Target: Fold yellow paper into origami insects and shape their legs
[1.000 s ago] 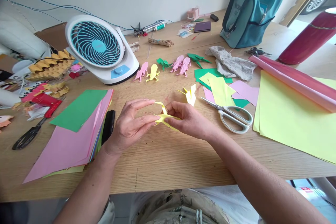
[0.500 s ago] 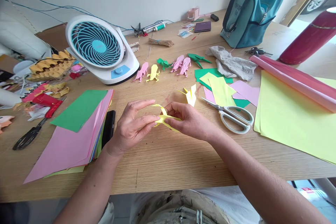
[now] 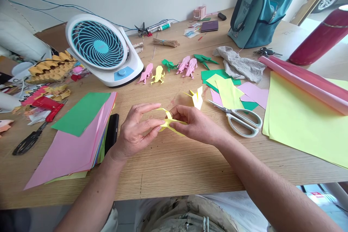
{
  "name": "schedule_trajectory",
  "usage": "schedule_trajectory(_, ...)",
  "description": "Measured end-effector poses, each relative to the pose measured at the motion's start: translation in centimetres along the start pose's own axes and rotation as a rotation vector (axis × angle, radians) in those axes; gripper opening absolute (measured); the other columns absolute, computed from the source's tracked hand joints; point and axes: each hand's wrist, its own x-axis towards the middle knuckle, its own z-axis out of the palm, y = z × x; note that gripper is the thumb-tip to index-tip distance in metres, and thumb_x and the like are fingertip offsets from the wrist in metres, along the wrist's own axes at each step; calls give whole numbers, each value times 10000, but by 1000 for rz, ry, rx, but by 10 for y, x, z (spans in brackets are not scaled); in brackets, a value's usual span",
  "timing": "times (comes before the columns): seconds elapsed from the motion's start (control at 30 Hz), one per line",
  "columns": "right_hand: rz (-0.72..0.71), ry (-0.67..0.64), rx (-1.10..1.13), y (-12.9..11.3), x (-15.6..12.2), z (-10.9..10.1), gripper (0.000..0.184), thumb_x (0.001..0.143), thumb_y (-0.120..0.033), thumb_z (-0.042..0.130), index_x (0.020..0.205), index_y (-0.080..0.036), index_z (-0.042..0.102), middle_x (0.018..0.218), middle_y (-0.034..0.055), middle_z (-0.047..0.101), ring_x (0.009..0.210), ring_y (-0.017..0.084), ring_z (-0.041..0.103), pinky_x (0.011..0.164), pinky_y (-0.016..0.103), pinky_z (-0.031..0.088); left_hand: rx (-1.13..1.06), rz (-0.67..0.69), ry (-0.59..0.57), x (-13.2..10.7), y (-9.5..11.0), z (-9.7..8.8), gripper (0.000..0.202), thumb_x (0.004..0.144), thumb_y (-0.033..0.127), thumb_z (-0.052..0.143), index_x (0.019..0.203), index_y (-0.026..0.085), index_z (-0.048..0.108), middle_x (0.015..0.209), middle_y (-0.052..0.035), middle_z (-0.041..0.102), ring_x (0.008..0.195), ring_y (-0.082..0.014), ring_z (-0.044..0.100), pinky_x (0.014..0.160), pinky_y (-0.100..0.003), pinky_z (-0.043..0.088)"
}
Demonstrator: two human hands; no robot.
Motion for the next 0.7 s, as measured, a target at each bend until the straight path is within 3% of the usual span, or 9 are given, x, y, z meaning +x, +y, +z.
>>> schedule_trajectory(0.37, 2, -8, 34, 0, 0, 1, 244, 881, -411, 651, 987, -196, 608, 937, 30, 642, 815, 141, 576, 672, 268, 447, 229, 193, 47, -4, -1, -2, 251, 835, 133, 689, 1068, 222, 659, 1233, -84, 665, 1167, -220, 582, 957, -390, 503)
schedule_trajectory(0.7, -61, 38, 99, -3, -2, 5, 196, 864, -342, 684, 982, -200, 619, 999, 40, 672, 917, 165, 633, 781, 286, 503, 23, -68, 67, -2, 5, 6, 97, 887, 148, 613, 967, 192, 581, 1307, -129, 594, 1151, -217, 588, 974, -400, 498)
